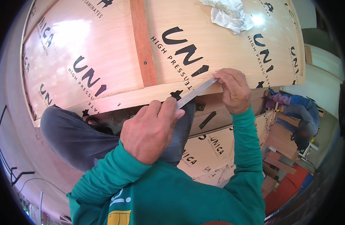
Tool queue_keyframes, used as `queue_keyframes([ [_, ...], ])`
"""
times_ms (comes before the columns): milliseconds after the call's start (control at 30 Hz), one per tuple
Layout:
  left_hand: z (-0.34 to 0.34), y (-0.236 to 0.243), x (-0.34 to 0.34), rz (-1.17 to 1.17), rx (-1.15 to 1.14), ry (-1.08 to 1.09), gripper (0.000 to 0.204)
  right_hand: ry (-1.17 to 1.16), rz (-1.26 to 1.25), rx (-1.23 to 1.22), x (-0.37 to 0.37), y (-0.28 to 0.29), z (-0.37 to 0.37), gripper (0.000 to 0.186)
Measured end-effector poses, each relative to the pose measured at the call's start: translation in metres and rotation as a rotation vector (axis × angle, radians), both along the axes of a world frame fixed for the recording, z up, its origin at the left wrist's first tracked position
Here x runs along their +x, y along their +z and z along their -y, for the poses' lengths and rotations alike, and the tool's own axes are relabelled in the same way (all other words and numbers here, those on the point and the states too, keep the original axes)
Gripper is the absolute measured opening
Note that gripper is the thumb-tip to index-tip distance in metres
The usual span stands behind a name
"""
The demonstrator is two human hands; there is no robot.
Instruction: The person cleans a plywood panel with a cloth, then uses a metal ruler to press and align edge banding along the panel's edge. The person sits on the floor to work on the panel and continues pressing the edge banding into place.
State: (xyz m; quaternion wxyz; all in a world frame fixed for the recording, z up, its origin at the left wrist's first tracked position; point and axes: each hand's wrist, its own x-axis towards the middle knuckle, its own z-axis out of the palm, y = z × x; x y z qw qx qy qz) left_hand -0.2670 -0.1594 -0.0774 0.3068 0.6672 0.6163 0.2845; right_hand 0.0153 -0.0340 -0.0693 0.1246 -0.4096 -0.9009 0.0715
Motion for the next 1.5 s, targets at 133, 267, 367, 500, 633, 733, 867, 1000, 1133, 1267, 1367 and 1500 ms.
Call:
queue_keyframes([
  [133, -0.001, 0.0, -0.004, -0.022, -0.01, -0.014, 0.027, -0.029, -0.028, -0.046, 0.001, -0.004, 0.002, 0.04],
  [267, 0.0, -0.007, 0.002, -0.033, 0.032, -0.022, 0.03, -0.007, -0.039, 0.013, 0.002, -0.004, -0.001, 0.039],
  [367, -0.004, -0.003, 0.004, -0.058, 0.051, -0.039, 0.032, -0.035, -0.047, 0.018, 0.004, -0.002, -0.001, 0.037],
  [500, -0.006, -0.006, 0.006, -0.084, 0.06, -0.028, 0.03, -0.039, -0.034, 0.028, 0.004, -0.001, -0.002, 0.034],
  [633, -0.009, -0.005, 0.005, -0.088, 0.055, -0.06, 0.027, -0.039, -0.031, 0.041, 0.004, -0.003, -0.002, 0.033],
  [733, -0.015, -0.005, 0.001, -0.099, 0.053, -0.07, 0.025, -0.05, -0.022, 0.018, 0.002, -0.002, -0.004, 0.033],
  [867, -0.028, -0.01, -0.009, -0.081, 0.044, -0.101, 0.025, -0.036, -0.002, 0.017, 0.002, 0.0, -0.005, 0.035],
  [1000, -0.036, -0.013, -0.014, -0.073, 0.069, -0.113, 0.026, -0.042, 0.007, 0.021, 0.001, -0.001, -0.006, 0.034],
  [1133, -0.035, -0.009, -0.01, -0.089, 0.066, -0.119, 0.026, -0.062, -0.041, 0.017, 0.003, -0.008, -0.007, 0.033],
  [1267, -0.033, -0.008, -0.008, -0.055, 0.004, -0.123, 0.018, -0.018, -0.026, 0.003, 0.004, -0.003, -0.012, 0.034],
  [1367, -0.035, -0.01, -0.01, -0.03, -0.022, -0.121, 0.018, -0.006, -0.03, -0.018, 0.006, -0.004, -0.015, 0.034],
  [1500, -0.035, -0.017, -0.011, -0.071, -0.057, -0.147, 0.018, -0.015, -0.022, -0.053, 0.005, -0.004, -0.015, 0.03],
])
